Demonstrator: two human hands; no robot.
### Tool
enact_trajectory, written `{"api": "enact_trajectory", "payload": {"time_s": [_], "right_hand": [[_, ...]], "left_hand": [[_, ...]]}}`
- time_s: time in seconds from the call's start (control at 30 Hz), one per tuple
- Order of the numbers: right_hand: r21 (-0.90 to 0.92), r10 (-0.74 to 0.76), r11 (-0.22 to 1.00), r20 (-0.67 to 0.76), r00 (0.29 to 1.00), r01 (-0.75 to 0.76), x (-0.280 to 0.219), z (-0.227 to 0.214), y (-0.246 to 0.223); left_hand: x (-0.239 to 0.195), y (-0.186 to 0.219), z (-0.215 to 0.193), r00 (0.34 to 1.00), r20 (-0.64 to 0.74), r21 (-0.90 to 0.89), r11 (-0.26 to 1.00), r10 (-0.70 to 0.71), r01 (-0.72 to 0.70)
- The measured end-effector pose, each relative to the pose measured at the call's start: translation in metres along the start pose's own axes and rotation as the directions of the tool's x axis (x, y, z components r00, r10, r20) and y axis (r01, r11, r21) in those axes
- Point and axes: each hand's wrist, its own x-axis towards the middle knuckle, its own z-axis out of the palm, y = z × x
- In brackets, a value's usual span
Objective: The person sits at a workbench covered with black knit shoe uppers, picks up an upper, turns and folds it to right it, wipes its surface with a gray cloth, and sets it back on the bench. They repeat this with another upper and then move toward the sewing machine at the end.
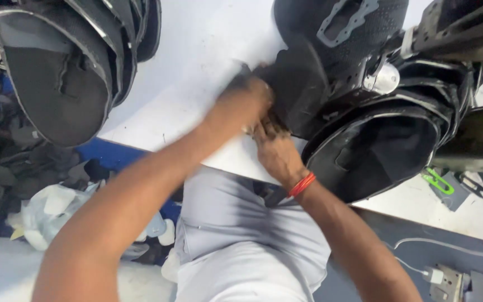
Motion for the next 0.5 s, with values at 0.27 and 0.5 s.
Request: {"api": "enact_trajectory", "payload": {"time_s": [0.27,0.5], "right_hand": [[0.174,0.133,0.972,0.159,0.978,-0.16,0.032,-0.061,-0.014],[0.199,0.155,0.964,0.116,0.981,-0.176,0.04,-0.062,-0.011]], "left_hand": [[0.002,-0.063,0.026,0.974,-0.153,-0.122,0.974,0.169,-0.189],[-0.02,-0.05,0.009,0.949,-0.239,-0.168,0.954,0.206,-0.25]]}}
